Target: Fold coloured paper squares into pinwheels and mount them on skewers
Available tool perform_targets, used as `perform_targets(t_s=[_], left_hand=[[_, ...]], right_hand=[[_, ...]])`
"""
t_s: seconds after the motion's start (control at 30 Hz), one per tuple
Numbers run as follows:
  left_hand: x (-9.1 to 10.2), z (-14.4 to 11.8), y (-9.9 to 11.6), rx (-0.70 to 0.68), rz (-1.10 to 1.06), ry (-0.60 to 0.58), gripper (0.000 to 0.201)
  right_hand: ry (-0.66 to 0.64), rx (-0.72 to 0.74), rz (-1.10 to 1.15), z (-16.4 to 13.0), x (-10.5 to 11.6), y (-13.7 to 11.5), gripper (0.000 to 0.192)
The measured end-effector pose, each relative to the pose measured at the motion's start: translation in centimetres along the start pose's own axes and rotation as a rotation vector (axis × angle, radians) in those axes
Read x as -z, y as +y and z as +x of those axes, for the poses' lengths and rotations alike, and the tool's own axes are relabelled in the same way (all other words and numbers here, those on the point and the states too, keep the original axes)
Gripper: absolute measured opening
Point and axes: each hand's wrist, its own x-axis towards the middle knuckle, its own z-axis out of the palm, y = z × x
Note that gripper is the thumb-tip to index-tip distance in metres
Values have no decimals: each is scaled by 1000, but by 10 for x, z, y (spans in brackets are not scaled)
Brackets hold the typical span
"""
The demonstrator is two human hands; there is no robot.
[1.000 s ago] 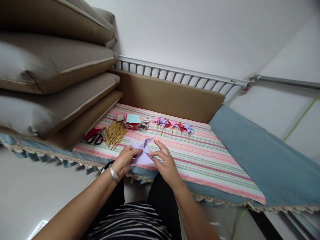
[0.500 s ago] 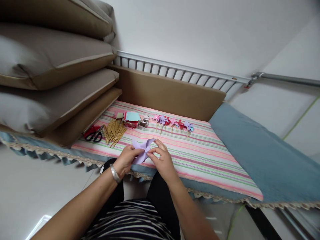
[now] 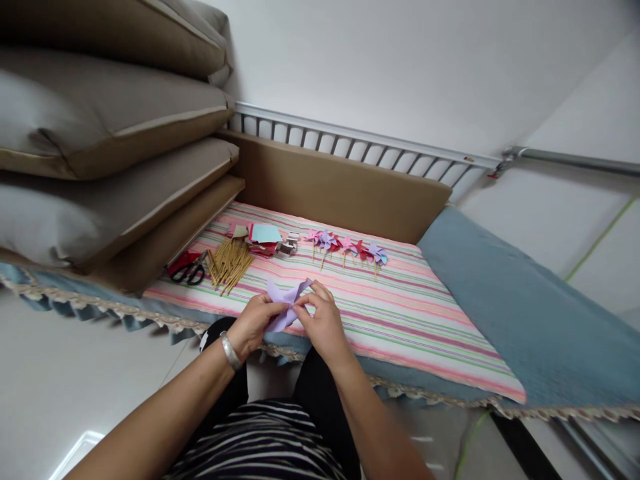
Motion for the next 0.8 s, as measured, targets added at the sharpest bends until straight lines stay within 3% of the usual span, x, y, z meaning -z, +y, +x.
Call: perform_targets(t_s=[0.27,0.5,0.63,0.73,0.8], left_hand=[[-1,-6,2,-46,-34,4,20],[6,3,0,-78,-43,69,23],[8,17,-3,-53,-45,88,20],[8,34,-7,-48,-45,84,20],[7,47,-12,-48,-37,74,20]], right_hand=[[36,58,-49,3,-6,1,7],[13,20,11,8,-14,2,3],[93,-182,348,17,-22,25,28],[-9,-397,690,25,-29,40,45],[-89,-457,811,31,-35,46,47]])
